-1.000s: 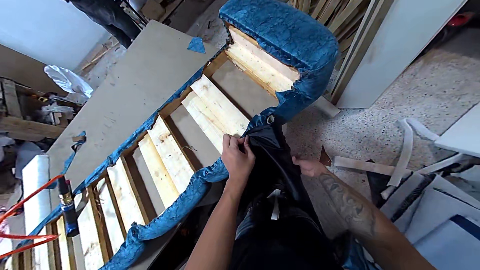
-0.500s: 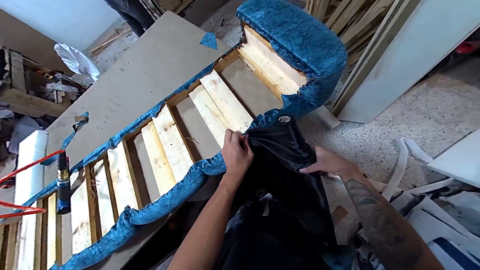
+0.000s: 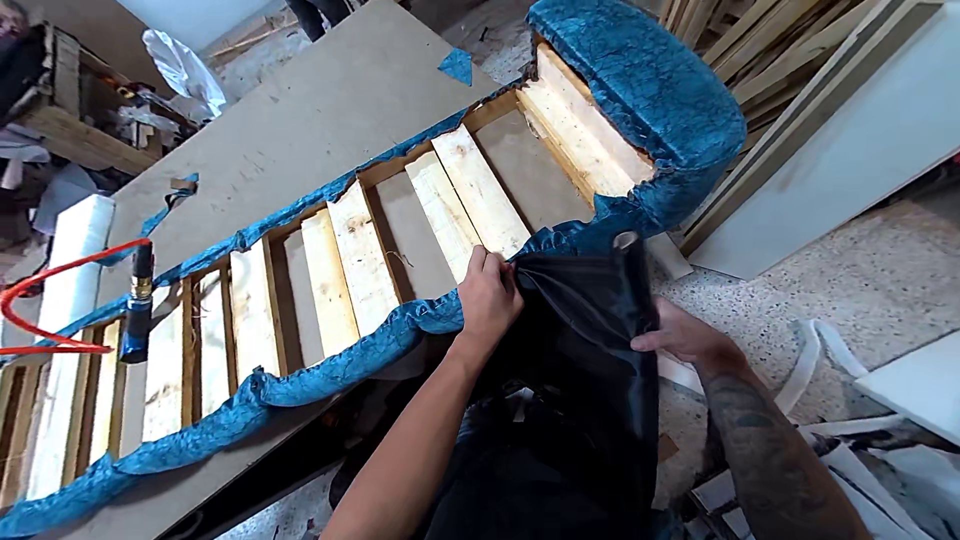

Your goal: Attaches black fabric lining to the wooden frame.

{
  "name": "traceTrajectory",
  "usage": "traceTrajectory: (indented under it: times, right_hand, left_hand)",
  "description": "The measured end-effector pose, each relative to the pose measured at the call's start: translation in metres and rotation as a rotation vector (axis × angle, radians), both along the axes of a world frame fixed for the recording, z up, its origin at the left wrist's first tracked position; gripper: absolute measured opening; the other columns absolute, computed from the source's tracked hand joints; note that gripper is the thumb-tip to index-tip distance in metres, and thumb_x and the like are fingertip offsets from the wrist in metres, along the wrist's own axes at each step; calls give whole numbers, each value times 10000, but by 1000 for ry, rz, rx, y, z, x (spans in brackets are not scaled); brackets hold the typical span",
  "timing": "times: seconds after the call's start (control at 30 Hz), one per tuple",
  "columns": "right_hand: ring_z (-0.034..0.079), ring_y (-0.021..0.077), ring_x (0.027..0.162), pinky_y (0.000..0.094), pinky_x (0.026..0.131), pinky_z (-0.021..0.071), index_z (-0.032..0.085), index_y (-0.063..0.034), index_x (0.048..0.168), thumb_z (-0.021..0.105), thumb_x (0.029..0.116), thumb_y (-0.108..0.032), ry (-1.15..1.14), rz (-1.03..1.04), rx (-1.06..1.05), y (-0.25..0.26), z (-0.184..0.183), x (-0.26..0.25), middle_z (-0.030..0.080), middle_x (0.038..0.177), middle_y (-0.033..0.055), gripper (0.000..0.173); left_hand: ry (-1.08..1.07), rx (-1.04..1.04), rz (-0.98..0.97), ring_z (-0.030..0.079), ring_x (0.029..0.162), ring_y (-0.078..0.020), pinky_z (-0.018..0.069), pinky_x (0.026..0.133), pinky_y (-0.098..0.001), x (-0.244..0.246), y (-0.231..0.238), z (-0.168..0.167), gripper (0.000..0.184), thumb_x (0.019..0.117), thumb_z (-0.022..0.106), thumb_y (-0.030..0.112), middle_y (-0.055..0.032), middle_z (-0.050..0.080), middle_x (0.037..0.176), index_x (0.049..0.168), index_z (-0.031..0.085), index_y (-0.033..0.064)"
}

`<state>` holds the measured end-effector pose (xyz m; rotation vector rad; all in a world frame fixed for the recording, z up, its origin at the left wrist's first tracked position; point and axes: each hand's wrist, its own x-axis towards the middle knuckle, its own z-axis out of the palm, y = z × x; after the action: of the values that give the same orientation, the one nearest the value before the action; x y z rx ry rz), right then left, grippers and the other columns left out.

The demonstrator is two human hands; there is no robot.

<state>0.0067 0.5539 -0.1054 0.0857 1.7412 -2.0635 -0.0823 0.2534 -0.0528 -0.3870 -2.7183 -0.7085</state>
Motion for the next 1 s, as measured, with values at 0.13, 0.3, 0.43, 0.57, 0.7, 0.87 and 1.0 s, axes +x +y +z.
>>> traceTrajectory:
  times: [0.13,0.3,0.43,0.57,0.7,0.87,1.0]
  right_hand:
    - [752,209,909,453,818,644,670,-64,1168,971,647,-285,-26,-264,462,1,12,-1,761,996,81,641]
    - [723,168,1012,382,884,622,590,-127,1318,922,675,-306,-15,-199,-72,2,3,18,735,1120,56,745]
    - [709,127,1067,345,935,602,602,-180,1331,897,765,-368,42,47,-176,10,10,12,738,1163,5,665]
    - [725,125,1002,329,880,617,699,-163,1229,818,835,-381,174,131,3,33,25,4,759,1098,8,466]
    - [735,176,1011,405,900,630,600,-96,1327,795,873,-313,187,-54,465,40,34,-3,746,1117,62,539]
    - [714,269,1000,581,894,571,644,-86,1258,930,717,-412,216,-480,848,30,4,-21,725,1071,139,693]
    - [721,143,1010,372,903,621,632,-90,1257,833,778,-165,287,-453,218,34,6,-18,732,1110,52,525]
  left_hand:
    - [-14,24,4,647,769,-230,578,603,-410,-4,2,-1,135,924,672,152,-99,599,949,837,661,49]
    - [22,24,0,646,768,-234,567,583,-414,-2,2,-5,125,920,678,149,-101,604,950,843,666,51]
    - [41,20,11,645,753,-238,571,586,-407,-2,3,-6,133,916,680,139,-104,599,942,832,660,38]
    - [48,16,31,643,744,-232,568,583,-402,-2,5,-6,122,916,669,129,-102,595,940,836,657,38]
    - [60,33,37,642,749,-224,567,583,-393,-1,5,-7,126,908,678,124,-97,595,927,816,648,43]
    - [70,41,39,634,758,-215,561,586,-383,-2,6,-9,156,917,679,142,-83,585,907,796,630,57]
    - [68,53,34,638,756,-231,559,588,-394,-2,6,-9,140,909,676,133,-93,593,906,805,634,49]
